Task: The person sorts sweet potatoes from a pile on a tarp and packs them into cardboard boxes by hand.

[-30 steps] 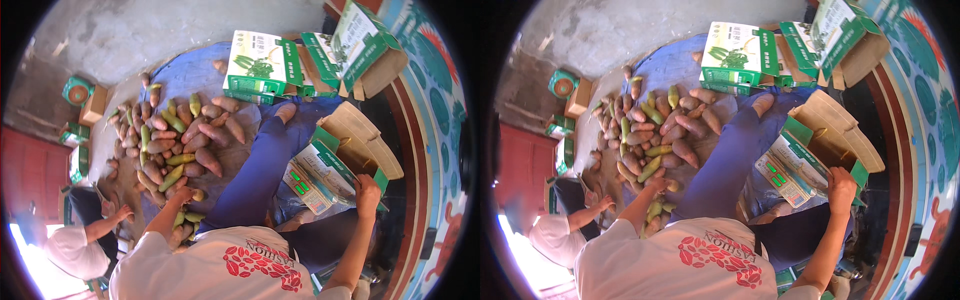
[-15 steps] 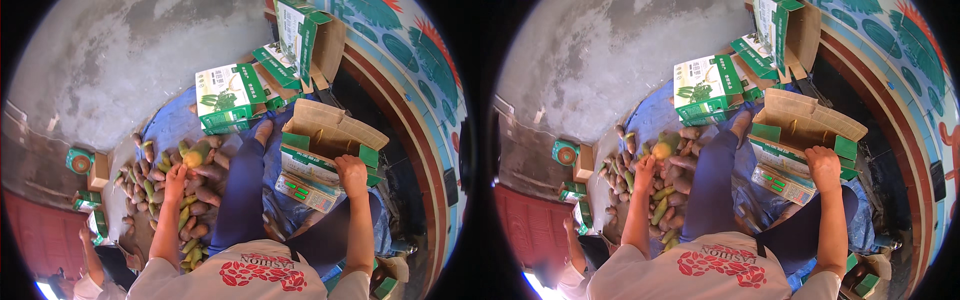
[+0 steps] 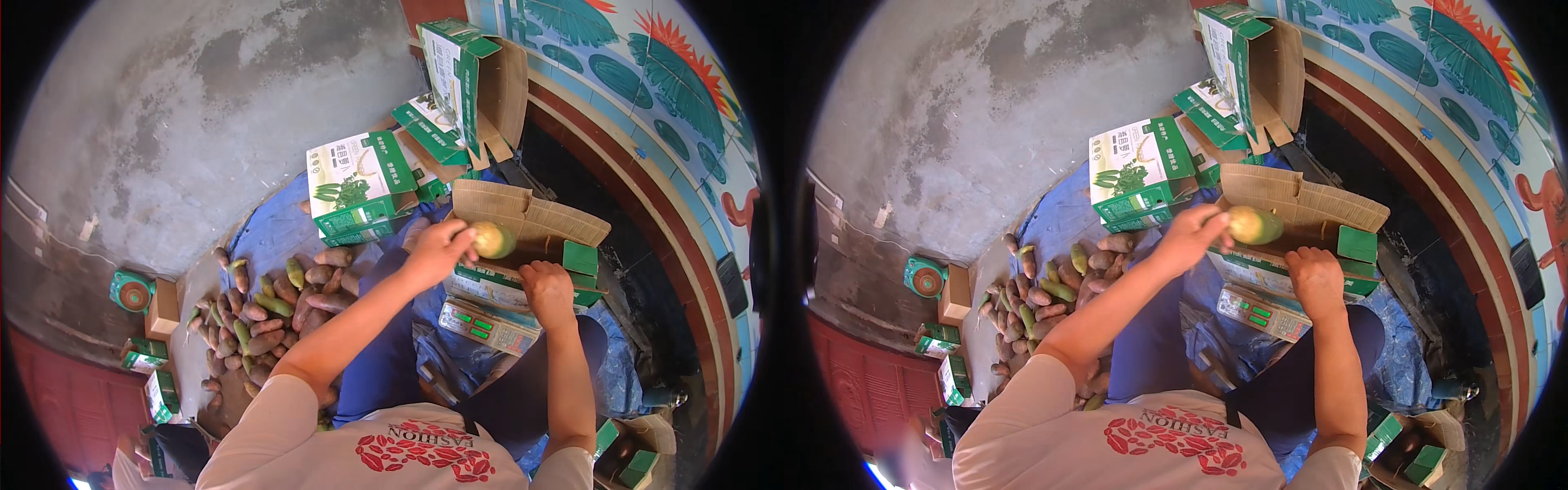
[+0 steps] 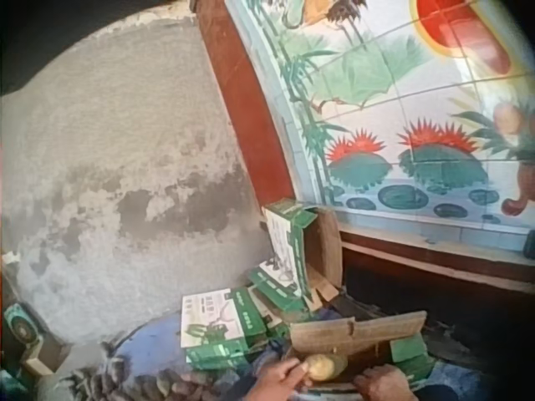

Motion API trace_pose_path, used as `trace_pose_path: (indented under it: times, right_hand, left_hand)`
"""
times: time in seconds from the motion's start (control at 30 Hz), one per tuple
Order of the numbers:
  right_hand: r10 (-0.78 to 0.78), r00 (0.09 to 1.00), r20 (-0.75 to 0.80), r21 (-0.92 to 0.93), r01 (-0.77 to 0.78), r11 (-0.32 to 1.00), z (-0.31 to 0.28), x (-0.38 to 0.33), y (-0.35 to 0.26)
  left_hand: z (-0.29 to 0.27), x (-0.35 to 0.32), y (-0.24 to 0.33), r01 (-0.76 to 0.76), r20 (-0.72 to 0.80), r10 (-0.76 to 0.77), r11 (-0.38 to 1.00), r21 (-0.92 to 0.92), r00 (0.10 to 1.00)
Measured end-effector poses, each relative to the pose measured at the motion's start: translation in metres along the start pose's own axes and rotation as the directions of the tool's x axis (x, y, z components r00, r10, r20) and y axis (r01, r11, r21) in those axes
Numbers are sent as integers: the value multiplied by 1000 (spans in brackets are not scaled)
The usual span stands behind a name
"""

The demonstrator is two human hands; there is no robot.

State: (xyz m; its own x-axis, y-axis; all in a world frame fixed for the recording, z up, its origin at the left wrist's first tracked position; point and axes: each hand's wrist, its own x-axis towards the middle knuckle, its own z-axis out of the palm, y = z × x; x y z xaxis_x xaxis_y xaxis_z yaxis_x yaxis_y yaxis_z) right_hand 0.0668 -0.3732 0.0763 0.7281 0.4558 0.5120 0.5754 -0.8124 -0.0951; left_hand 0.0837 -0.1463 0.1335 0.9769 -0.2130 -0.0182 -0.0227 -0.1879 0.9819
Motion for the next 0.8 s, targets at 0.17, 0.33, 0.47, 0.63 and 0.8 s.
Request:
trace_pose_path:
  times: [0.17, 0.33, 0.47, 0.63, 0.8]
  right_hand:
    - [-6, 1000, 9, -7, 6, 1000, 2, 2, -1]
    - [18, 1000, 3, 5, -18, 1000, 6, 1, 1]
    - [36, 999, -13, 49, -36, 998, 7, 3, 1]
    - [85, 996, 30, 79, -87, 993, 6, 2, 4]
    - [103, 993, 53, 93, -108, 990, 6, 4, 0]
  left_hand:
    - [39, 34, -23, -123, 101, 97, 945, 303, 990]
    - [58, 46, -40, -211, 211, 88, 706, 676, 973]
    - [56, 43, -42, -210, 155, 143, 712, 670, 978]
    - [27, 22, -27, -307, 53, 337, 770, 560, 940]
    - [-48, -24, -26, -284, -278, 509, 769, 572, 815]
